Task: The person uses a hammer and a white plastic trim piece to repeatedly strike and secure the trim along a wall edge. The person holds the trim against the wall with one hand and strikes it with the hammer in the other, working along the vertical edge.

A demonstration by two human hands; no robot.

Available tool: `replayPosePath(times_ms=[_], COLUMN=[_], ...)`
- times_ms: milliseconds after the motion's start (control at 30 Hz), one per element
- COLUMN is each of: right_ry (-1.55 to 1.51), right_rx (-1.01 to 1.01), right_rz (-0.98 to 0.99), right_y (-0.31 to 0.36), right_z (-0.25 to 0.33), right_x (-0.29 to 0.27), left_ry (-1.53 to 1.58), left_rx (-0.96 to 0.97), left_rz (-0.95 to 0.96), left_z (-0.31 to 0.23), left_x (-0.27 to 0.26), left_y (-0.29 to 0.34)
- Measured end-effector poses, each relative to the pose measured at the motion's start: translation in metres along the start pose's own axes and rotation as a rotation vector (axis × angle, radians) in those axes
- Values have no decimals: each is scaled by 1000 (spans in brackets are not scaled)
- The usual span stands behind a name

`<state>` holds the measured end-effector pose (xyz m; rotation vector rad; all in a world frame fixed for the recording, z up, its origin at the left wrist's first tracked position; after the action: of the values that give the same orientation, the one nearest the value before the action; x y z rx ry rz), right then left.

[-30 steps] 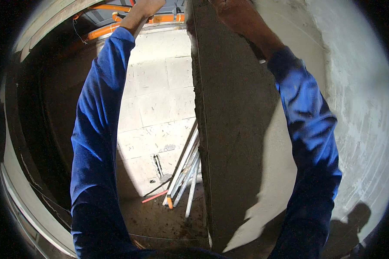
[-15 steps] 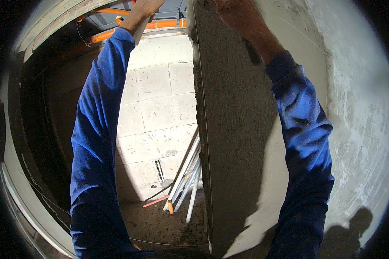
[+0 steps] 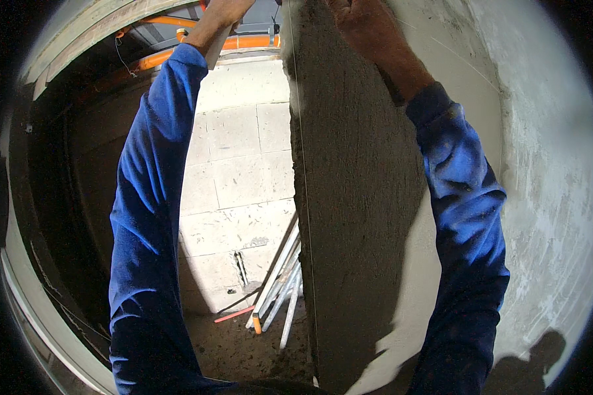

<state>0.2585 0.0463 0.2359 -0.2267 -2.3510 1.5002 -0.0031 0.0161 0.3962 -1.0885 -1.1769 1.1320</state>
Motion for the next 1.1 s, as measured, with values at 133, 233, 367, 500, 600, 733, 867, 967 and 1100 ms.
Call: replayPosePath(times_ms=[133,233,367,500,600,733,867,967,1100], right_ry=[37,-2,-29,98,134,62,74,147,111], right_rx=[4,-55,-79,5,-42,-57,-62,-123,-71], right_rz=[-55,-115,-221,-10,124,-55,-211,10,96], right_y=[-7,-12,-14,-14,-16,-22,-32,-35,-42], right_z=[6,11,12,1,-9,-16,-18,-21,-25], right_x=[-3,-8,-10,3,9,3,8,18,14], left_ry=[-28,-70,-256,-558,-720,-67,-630,-882,-837], left_rx=[-25,-37,100,374,684,-150,476,793,806], left_rz=[53,42,16,112,-53,293,23,10,36], left_z=[5,10,13,10,2,0,15,33,41], left_x=[8,16,19,8,5,13,18,27,37], left_y=[4,3,0,6,13,5,-18,-31,-40])
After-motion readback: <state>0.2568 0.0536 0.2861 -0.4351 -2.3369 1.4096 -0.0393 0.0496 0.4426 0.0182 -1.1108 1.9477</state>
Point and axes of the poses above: each hand's wrist, its own y-axis away from the middle knuckle, its own x-axis out of the palm, z = x × y, the point moved 1 cm from there along -y, towards the middle knuckle, and after that the axes turned 9 degrees about -x, right-handed, at the moved point
